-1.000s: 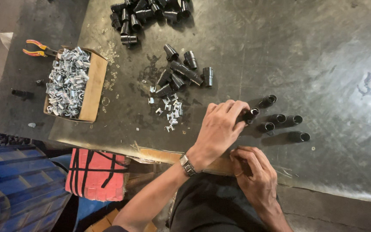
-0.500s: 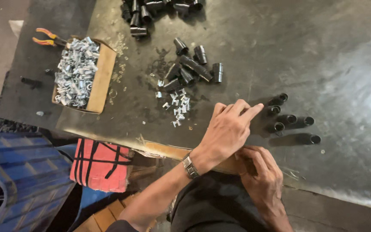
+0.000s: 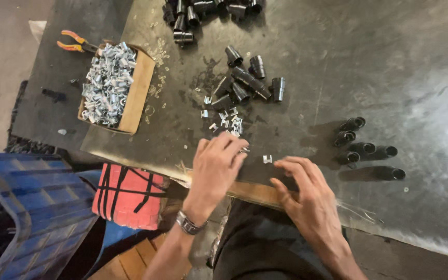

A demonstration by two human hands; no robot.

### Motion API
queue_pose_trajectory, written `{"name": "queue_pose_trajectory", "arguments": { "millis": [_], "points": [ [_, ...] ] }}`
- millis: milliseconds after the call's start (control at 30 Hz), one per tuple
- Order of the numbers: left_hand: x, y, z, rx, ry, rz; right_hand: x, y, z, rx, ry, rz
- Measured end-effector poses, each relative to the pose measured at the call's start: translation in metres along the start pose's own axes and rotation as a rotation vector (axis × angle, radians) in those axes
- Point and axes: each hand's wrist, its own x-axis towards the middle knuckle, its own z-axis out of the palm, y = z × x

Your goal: The person sits at a workbench and inserts small metal clips into black cylindrical fittings one at a time, pressing each clip into place by hand and setting the assembled fitting in a growing row. They periodically gather loose fittings into piles and arrange completed fittings into a large grouped layout on the bench.

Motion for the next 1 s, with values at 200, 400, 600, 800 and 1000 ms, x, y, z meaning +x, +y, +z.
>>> {"name": "queue_pose_trajectory", "arguments": {
  "millis": [200, 400, 600, 800, 1000],
  "points": [
    [-0.011, 0.004, 0.0, -0.142, 0.092, -0.037, 0.038, -0.011, 0.011, -0.105, 0.008, -0.056],
    [-0.012, -0.004, -0.002, -0.137, 0.078, -0.037, 0.116, -0.01, 0.044, -0.391, 0.303, -0.291],
    [-0.021, -0.017, -0.013, -0.269, 0.016, -0.12, 0.102, -0.007, 0.046, -0.376, -0.012, -0.035],
    [-0.028, -0.028, -0.011, -0.201, 0.108, 0.06, 0.061, -0.005, 0.033, -0.222, 0.067, -0.115],
    [-0.026, -0.025, -0.001, -0.195, 0.127, 0.013, 0.041, -0.007, 0.029, -0.02, 0.206, -0.098]
  ]
}}
